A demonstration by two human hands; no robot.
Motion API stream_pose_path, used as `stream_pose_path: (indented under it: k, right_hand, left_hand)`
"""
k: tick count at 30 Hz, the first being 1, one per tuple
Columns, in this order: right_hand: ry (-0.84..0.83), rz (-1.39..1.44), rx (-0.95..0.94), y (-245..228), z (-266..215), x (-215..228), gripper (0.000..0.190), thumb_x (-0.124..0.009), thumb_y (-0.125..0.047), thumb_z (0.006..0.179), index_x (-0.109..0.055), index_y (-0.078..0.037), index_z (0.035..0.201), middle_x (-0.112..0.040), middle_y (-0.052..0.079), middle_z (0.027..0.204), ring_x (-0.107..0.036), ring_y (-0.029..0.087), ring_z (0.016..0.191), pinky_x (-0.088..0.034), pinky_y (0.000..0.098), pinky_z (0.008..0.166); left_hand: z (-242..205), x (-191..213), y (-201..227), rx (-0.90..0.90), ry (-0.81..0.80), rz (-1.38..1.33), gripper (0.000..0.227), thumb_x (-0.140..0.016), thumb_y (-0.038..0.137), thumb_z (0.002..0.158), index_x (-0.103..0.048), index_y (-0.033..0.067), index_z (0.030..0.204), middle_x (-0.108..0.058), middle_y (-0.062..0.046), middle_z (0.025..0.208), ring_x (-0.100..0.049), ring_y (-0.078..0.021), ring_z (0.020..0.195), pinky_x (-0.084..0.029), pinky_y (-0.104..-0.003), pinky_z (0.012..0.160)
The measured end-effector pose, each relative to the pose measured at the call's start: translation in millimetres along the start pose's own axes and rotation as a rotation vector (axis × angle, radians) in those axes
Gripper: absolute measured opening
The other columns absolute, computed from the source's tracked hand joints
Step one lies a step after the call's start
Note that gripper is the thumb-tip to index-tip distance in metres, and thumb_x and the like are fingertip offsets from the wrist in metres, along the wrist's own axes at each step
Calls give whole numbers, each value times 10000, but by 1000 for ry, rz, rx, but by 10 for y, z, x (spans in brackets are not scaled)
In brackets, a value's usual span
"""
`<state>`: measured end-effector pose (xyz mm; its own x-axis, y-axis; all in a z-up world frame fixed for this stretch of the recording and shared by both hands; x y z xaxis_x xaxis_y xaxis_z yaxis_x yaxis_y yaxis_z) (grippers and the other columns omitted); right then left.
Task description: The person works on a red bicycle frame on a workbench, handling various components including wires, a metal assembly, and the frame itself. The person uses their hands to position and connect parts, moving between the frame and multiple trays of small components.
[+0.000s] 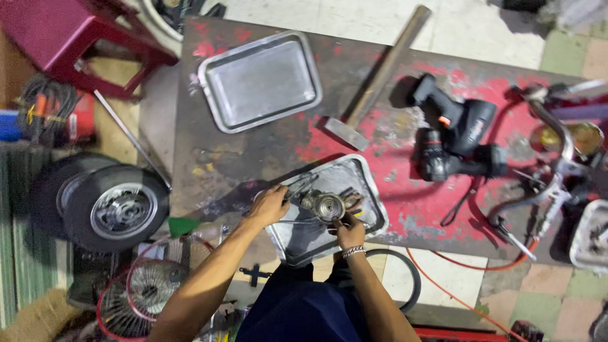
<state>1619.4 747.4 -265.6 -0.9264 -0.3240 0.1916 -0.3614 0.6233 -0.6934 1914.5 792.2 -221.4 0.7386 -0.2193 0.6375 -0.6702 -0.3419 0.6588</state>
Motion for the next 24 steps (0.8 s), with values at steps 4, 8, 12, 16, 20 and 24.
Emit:
stream_pose_path:
  k: [4,8,12,16,20,24]
  right_hand:
    - [-81,-266,94,124,154,296,339,-746,-197,836,-743,29,1089,-800,130,910,-761,239,816,-591,413,749]
    - [92,-444,172,27,135,493,381,-810,-270,836,-734,-2,1096,-774,150,916,-766,259,854,-584,413,796]
    - [452,-563,322,-164,-91,755,416,-788,-214,847,-696,-77,1228,-738,204,1062,-719,359,951,-558,443,848]
    - [648,-705,460,-185,-168,1036,656,-827,-107,710,-614,-103,1331,-668,283,1164,-660,456,998,-538,505,842]
    - [370,-365,185,41,-7,1149,636,-749,-85,782,-568,-193,1382,-714,190,1145,-728,334,930,-562,437,832]
    - [314,-365,38,193,-70,1313,595,-754,-110,810,-577,-188,1373,-753,180,1064,-738,309,889,-573,416,822]
  left_hand:
    - [216,-165,234,-169,-84,37,345,-708,184,831,-643,38,1137,-692,-175,1131,-652,-375,1092,-523,-480,901]
    - [268,-288,374,-103,-83,-79,331,-730,216,839,-667,92,1139,-709,-143,1122,-671,-343,1045,-527,-456,880]
    - [224,-287,370,199,191,-133,360,-723,245,874,-647,77,1183,-691,-174,1130,-671,-354,1030,-528,-451,876]
    - [-203,-302,195,431,801,35,578,-797,234,800,-551,-62,1232,-602,-310,1203,-586,-477,1128,-461,-499,968]
    - [-589,-636,-89,797,611,-403,740,-762,205,777,-437,-56,1388,-583,-303,1319,-579,-441,1231,-439,-455,1062]
    - [-483,-674,-136,662,555,-465,917,-753,170,722,-347,0,1527,-548,-260,1426,-548,-369,1319,-410,-398,1112]
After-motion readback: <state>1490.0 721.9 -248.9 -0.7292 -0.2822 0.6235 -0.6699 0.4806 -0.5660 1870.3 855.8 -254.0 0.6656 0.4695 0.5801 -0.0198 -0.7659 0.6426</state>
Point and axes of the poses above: each hand's wrist, its own z-axis towards the middle knuckle, its own x-axis out of the back of the hand, y = z × x, the point moved 3 cm from there along z, towards the middle knuckle
